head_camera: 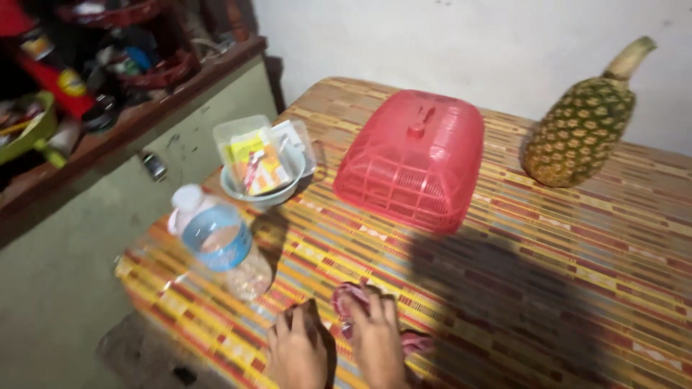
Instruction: Moving dishes and a pot from the dining table to the kitchen area and wiping the table clean.
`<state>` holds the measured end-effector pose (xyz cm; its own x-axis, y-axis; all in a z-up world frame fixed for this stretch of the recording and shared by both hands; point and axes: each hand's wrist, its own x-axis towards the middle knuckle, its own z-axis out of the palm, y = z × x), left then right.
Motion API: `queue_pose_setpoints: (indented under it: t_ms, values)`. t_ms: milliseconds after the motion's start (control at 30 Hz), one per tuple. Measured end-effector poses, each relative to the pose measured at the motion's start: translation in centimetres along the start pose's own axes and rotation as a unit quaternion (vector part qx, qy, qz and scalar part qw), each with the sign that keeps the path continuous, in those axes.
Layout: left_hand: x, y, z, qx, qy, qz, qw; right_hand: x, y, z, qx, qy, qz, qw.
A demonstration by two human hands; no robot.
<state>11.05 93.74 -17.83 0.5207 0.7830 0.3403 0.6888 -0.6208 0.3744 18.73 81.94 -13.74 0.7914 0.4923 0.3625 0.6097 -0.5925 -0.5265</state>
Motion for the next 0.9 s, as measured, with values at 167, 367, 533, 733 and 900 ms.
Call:
queue_pose_setpoints:
  t_ms: [167, 367, 533, 733, 900]
  values:
    - [0.9, 1.3, 0.1, -0.004, -0.054, -0.051, 0.997, 3.4, -0.4, 1.9, -0.072, -0.072, -0.089, 0.991]
    - [2.5, 1.5, 0.9, -0.024, 0.062, 0.078, 0.995, 5.7, 9.3, 2.8, -0.195, 0.093, -0.018, 0.976]
    - [3.2, 7.2, 1.0, -0.109, 0.061, 0.135, 0.983, 3.2, 17.2, -7.9, -0.162, 0.215, 0.110, 0.957]
    - [-0.2, 16.4, 0.7, -0.368, -0.058, 0.279, 0.885, -3.8, 29.4, -15.6, -0.163, 0.295, 0.198, 0.921]
    - [-3.4, 21.3, 0.5, -0.411, -0.220, 0.264, 0.844, -1.4, 19.5, -18.2, -0.074, 0.310, 0.134, 0.938]
